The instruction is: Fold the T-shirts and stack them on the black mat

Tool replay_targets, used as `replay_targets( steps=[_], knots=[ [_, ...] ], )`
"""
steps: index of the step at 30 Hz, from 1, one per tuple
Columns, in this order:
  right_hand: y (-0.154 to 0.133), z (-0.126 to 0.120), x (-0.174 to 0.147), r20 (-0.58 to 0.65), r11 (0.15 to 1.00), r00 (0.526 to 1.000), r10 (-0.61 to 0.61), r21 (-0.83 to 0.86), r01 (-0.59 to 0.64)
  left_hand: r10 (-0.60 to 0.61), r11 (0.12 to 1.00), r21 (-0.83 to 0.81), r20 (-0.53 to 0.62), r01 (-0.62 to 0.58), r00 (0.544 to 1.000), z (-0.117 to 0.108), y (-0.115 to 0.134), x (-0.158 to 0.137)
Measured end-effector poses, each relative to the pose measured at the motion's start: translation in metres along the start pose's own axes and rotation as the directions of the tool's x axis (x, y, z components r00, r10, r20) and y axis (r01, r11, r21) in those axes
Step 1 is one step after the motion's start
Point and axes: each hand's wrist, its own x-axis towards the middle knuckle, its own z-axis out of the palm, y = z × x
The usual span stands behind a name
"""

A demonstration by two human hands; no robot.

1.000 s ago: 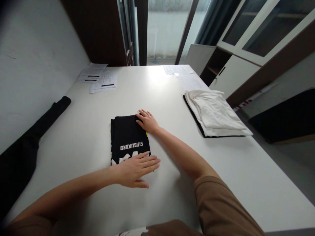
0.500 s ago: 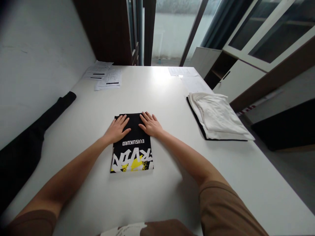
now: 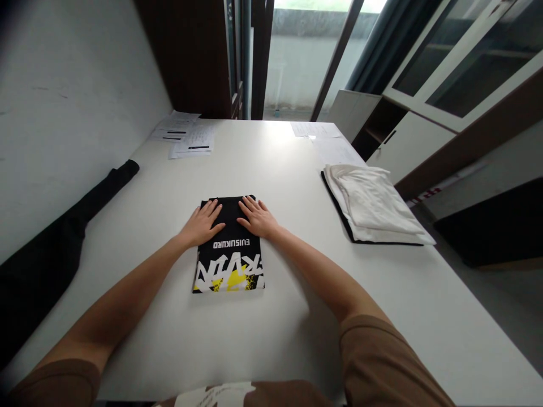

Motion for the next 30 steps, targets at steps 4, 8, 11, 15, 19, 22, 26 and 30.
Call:
replay_targets(
  steps=[4,8,11,15,19,22,26,30],
  knots=[
    [0.006,-0.006,-0.019,-0.017,0.997,0.997,0.071,0.006,-0.071,-0.015,1.0,0.009,0.005,0.015,1.0,-0.006,0.003,-0.018],
    [-0.023,-0.011,-0.047,-0.017,0.998,0.999,-0.033,0.047,0.034,0.206,0.979,-0.009,-0.012,-0.206,0.979,-0.016,0.028,-0.048],
    [-0.047,-0.013,-0.069,0.013,0.985,0.988,-0.151,0.091,0.15,0.322,0.946,-0.044,-0.006,-0.322,0.947,-0.019,0.039,-0.072],
    [-0.047,-0.018,-0.092,0.036,0.987,0.99,-0.137,0.09,0.133,0.321,0.947,-0.033,0.035,-0.32,0.947,-0.02,0.027,-0.098],
    [-0.043,-0.023,-0.1,0.044,0.992,0.995,-0.094,0.088,0.09,0.294,0.956,-0.008,0.054,-0.294,0.954,-0.027,0.021,-0.112],
    [-0.06,-0.024,-0.104,0.058,0.982,0.985,-0.16,0.114,0.152,0.362,0.932,-0.033,0.061,-0.36,0.93,-0.03,0.034,-0.118],
    [-0.074,-0.025,-0.114,0.091,0.966,0.971,-0.221,0.153,0.206,0.455,0.89,-0.095,0.091,-0.447,0.886,-0.029,0.04,-0.128],
    [-0.064,-0.029,-0.129,0.11,0.976,0.98,-0.166,0.158,0.148,0.433,0.898,-0.133,0.099,-0.419,0.896,-0.028,0.032,-0.139]
  ],
)
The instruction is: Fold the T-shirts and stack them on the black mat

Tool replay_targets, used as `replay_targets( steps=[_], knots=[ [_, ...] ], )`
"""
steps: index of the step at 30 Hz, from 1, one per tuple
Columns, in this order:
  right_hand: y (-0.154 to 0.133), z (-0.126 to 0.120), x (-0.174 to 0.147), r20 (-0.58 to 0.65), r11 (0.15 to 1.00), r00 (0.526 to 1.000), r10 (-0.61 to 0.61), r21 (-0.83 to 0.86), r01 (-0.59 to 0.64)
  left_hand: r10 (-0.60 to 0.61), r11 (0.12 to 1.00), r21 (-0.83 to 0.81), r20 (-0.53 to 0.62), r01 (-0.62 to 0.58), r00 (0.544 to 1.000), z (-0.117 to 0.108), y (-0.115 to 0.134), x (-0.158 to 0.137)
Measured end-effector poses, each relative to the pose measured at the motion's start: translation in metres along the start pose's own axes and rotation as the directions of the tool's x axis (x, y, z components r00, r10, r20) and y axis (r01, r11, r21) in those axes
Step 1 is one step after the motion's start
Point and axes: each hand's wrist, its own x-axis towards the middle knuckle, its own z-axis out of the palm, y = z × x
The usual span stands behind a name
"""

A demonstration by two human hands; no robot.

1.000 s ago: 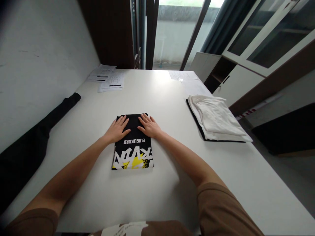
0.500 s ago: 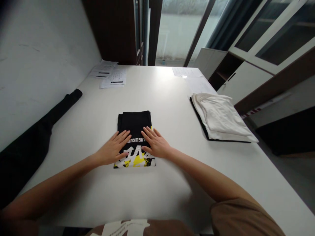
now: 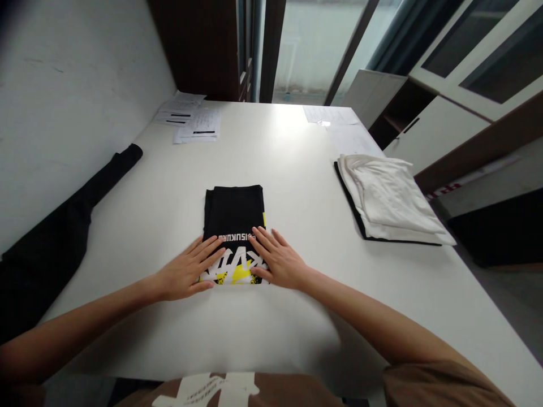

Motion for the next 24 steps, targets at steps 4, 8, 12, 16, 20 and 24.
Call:
replay_targets(
  steps=[4,8,12,16,20,24],
  knots=[
    [-0.01,0.001,-0.005,-0.006,1.0,1.0,-0.005,0.003,0.005,-0.054,0.998,-0.017,-0.063,0.053,0.997,0.002,0.009,0.003],
    [-0.025,0.005,-0.005,0.044,0.991,0.99,-0.133,0.028,0.132,0.05,0.999,0.0,-0.019,-0.05,0.999,0.002,0.015,0.007],
    [-0.018,0.004,-0.019,0.072,0.982,0.979,-0.189,0.011,0.188,0.069,0.997,0.022,0.042,-0.07,0.997,-0.001,0.009,-0.007],
    [-0.012,0.001,-0.037,0.052,0.982,0.98,-0.19,-0.012,0.191,0.047,0.998,0.031,0.047,-0.048,0.998,0.0,0.013,-0.023],
    [-0.018,0.0,-0.045,-0.019,0.99,0.99,-0.14,-0.022,0.14,0.005,0.999,0.045,0.009,-0.006,1.0,0.002,0.027,-0.026],
    [-0.025,0.003,-0.044,-0.091,0.994,0.99,-0.11,-0.023,0.109,0.016,0.998,0.059,-0.052,-0.013,0.998,-0.001,0.035,-0.018]
  ],
)
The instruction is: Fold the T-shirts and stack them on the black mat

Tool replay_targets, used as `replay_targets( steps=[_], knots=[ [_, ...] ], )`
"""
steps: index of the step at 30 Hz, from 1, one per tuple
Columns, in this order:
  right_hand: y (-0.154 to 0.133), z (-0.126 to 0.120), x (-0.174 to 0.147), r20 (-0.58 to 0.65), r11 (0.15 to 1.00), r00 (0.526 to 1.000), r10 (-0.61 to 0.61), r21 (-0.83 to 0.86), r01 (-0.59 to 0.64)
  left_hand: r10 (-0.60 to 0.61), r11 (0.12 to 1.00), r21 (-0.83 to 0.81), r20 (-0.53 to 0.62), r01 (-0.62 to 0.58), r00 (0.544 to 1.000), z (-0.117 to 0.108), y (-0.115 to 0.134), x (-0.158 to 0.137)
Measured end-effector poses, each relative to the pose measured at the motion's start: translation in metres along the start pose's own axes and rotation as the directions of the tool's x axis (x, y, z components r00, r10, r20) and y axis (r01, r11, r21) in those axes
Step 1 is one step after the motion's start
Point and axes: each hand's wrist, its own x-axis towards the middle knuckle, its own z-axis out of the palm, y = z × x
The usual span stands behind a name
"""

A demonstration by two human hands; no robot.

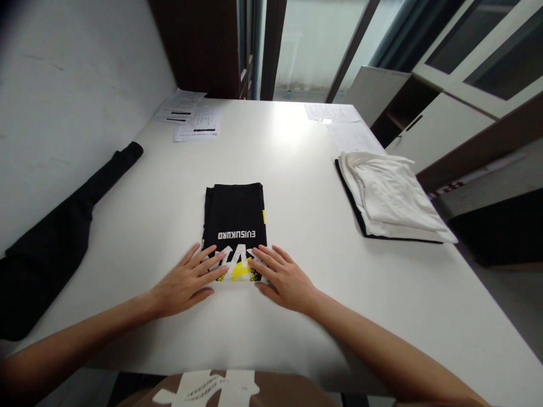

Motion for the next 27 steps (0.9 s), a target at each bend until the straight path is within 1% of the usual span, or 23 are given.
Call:
replay_targets(
  steps=[4,6,8,10,12,13,14,15,16,17,18,19,20,21,22,23,25,27],
  knots=[
    [-0.001,0.006,0.003,-0.082,1.0,0.997,-0.006,-0.012,0.005,0.028,1.0,0.006,-0.07,-0.027,0.997,-0.002,0.009,0.017],
    [-0.002,0.008,0.004,-0.116,1.0,0.993,-0.004,0.006,0.005,0.038,0.998,0.048,-0.102,-0.033,0.994,0.0,0.016,0.028],
    [-0.003,0.008,0.005,-0.152,0.998,0.988,0.017,0.07,-0.006,0.054,0.992,0.123,-0.149,-0.036,0.987,0.002,0.022,0.038],
    [-0.006,0.006,0.006,-0.188,0.982,0.981,0.038,0.188,-0.002,0.086,0.982,0.184,-0.187,-0.051,0.979,0.004,0.026,0.045],
    [-0.008,0.004,0.004,-0.234,0.945,0.967,0.099,0.326,-0.018,0.087,0.982,0.181,-0.203,-0.05,0.975,0.003,0.028,0.048],
    [-0.009,0.003,0.003,-0.256,0.916,0.952,0.167,0.397,-0.054,0.06,0.988,0.149,-0.212,-0.028,0.975,0.002,0.028,0.049],
    [-0.009,0.001,0.001,-0.267,0.873,0.926,0.267,0.475,-0.114,0.018,0.996,0.095,-0.224,0.004,0.974,0.0,0.027,0.05],
    [-0.009,0.0,0.0,-0.257,0.802,0.883,0.393,0.566,-0.193,-0.037,0.999,0.024,-0.241,0.044,0.97,-0.003,0.026,0.05],
    [-0.008,-0.002,0.0,-0.206,0.69,0.825,0.526,0.67,-0.272,-0.1,0.995,-0.057,-0.26,0.088,0.96,-0.006,0.024,0.05],
    [-0.007,-0.004,0.0,-0.109,0.537,0.766,0.634,0.774,-0.335,-0.162,0.982,-0.139,-0.279,0.127,0.947,-0.01,0.023,0.05],
    [-0.006,-0.007,0.001,0.022,0.355,0.716,0.698,0.858,-0.373,-0.217,0.964,-0.213,-0.297,0.157,0.93,-0.014,0.023,0.051],
    [-0.006,-0.01,0.004,0.159,0.168,0.683,0.713,0.907,-0.386,-0.259,0.946,-0.272,-0.314,0.175,0.913,-0.018,0.022,0.051],
    [-0.005,-0.013,0.008,0.275,0.002,0.669,0.69,0.924,-0.382,-0.284,0.933,-0.312,-0.333,0.179,0.899,-0.022,0.023,0.052],
    [-0.005,-0.015,0.013,0.356,-0.124,0.671,0.651,0.921,-0.368,-0.286,0.927,-0.335,-0.349,0.166,0.892,-0.026,0.025,0.054],
    [-0.004,-0.017,0.019,0.397,-0.204,0.677,0.619,0.914,-0.35,-0.262,0.93,-0.341,-0.362,0.134,0.894,-0.03,0.027,0.054],
    [-0.002,-0.018,0.026,0.408,-0.246,0.678,0.612,0.913,-0.327,-0.216,0.939,-0.333,-0.373,0.087,0.902,-0.033,0.031,0.055],
    [0.007,-0.019,0.041,0.383,-0.263,0.66,0.646,0.924,-0.279,-0.086,0.955,-0.295,-0.371,-0.03,0.925,-0.036,0.04,0.055],
    [0.022,-0.019,0.056,0.336,-0.234,0.636,0.694,0.942,-0.242,0.039,0.955,-0.266,-0.324,-0.131,0.945,-0.035,0.051,0.055]
  ],
)
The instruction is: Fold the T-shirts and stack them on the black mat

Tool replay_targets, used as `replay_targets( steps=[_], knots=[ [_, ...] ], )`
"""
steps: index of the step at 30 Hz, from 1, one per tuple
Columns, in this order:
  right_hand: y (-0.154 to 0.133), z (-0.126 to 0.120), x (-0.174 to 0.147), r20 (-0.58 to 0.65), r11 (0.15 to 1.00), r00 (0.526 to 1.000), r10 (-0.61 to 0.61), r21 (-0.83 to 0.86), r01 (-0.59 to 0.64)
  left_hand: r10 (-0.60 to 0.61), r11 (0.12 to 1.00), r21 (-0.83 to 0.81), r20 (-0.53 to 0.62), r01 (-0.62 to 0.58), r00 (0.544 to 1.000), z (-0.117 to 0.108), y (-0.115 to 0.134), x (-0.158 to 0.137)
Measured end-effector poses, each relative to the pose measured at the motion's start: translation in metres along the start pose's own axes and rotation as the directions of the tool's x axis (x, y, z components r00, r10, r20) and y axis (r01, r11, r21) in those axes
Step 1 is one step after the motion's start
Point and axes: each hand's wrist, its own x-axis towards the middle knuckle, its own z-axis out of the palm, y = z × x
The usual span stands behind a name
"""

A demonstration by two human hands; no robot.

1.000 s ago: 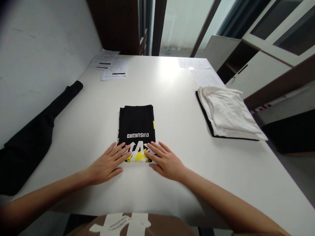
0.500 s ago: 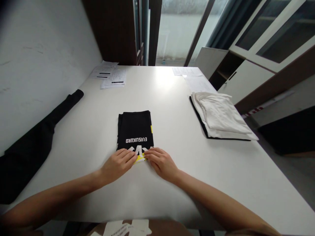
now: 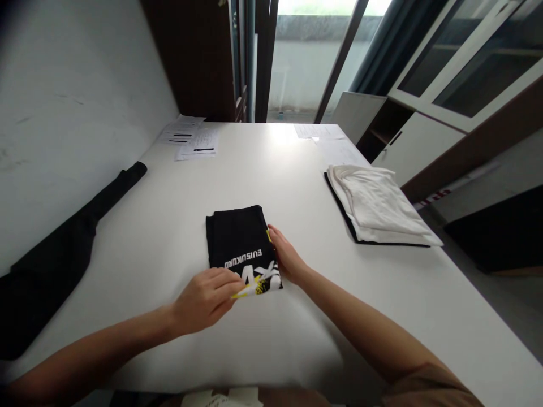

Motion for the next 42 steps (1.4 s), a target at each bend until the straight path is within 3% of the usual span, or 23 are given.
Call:
replay_targets(
  steps=[2,5,7,9,11,13,15,17,21,27,29,32,35,39,42],
  knots=[
    [-0.008,-0.002,0.022,0.01,0.999,0.999,-0.045,-0.031,0.045,0.052,0.998,-0.028,0.098,-0.05,0.994,0.008,0.01,-0.002],
    [-0.017,-0.004,0.048,0.151,0.969,0.982,-0.113,-0.204,0.143,0.057,0.996,-0.072,0.198,-0.044,0.979,0.022,0.023,-0.003],
    [-0.019,-0.002,0.055,0.233,0.87,0.956,-0.176,-0.417,0.262,0.054,0.991,-0.13,0.213,-0.026,0.975,0.025,0.028,-0.002],
    [-0.017,0.0,0.057,0.278,0.698,0.924,-0.263,-0.606,0.381,0.035,0.979,-0.204,0.187,0.004,0.982,0.02,0.025,0.001],
    [-0.014,0.001,0.054,0.307,0.55,0.89,-0.339,-0.702,0.452,-0.037,0.977,-0.204,0.109,0.059,0.993,0.008,0.008,0.004],
    [-0.009,0.0,0.049,0.331,0.47,0.866,-0.375,-0.737,0.485,-0.187,0.978,-0.094,-0.027,0.184,0.982,-0.006,-0.022,0.006],
    [-0.005,-0.001,0.044,0.328,0.414,0.859,-0.393,-0.771,0.484,-0.37,0.923,0.034,-0.192,0.383,0.909,-0.015,-0.062,0.006],
    [-0.002,0.0,0.041,0.308,0.352,0.859,-0.409,-0.815,0.46,-0.488,0.843,0.122,-0.239,0.524,0.84,-0.017,-0.099,0.005],
    [0.001,0.006,0.044,0.307,0.234,0.84,-0.447,-0.867,0.441,-0.604,0.772,0.148,-0.13,0.618,0.786,-0.009,-0.138,0.012],
    [-0.004,0.009,0.049,0.429,0.014,0.718,-0.548,-0.854,0.52,-0.739,0.658,-0.145,0.064,0.739,0.671,-0.007,-0.155,0.045],
    [-0.006,0.005,0.046,0.472,-0.037,0.674,-0.568,-0.833,0.552,-0.738,0.603,-0.278,0.161,0.748,0.655,-0.012,-0.161,0.052],
    [-0.008,-0.001,0.042,0.501,-0.048,0.62,-0.604,-0.8,0.599,-0.664,0.536,-0.488,0.259,0.689,0.701,-0.022,-0.164,0.054],
    [-0.01,-0.003,0.042,0.457,0.031,0.617,-0.641,-0.787,0.616,-0.6,0.411,-0.641,0.345,0.648,0.722,-0.031,-0.161,0.052],
    [-0.017,0.005,0.039,0.381,0.153,0.659,-0.648,-0.783,0.603,-0.575,0.154,-0.716,0.495,0.681,0.651,-0.035,-0.157,0.049],
    [-0.023,0.017,0.026,0.377,0.168,0.685,-0.624,-0.791,0.588,-0.602,0.001,-0.755,0.523,0.655,0.604,-0.033,-0.15,0.052]
  ],
)
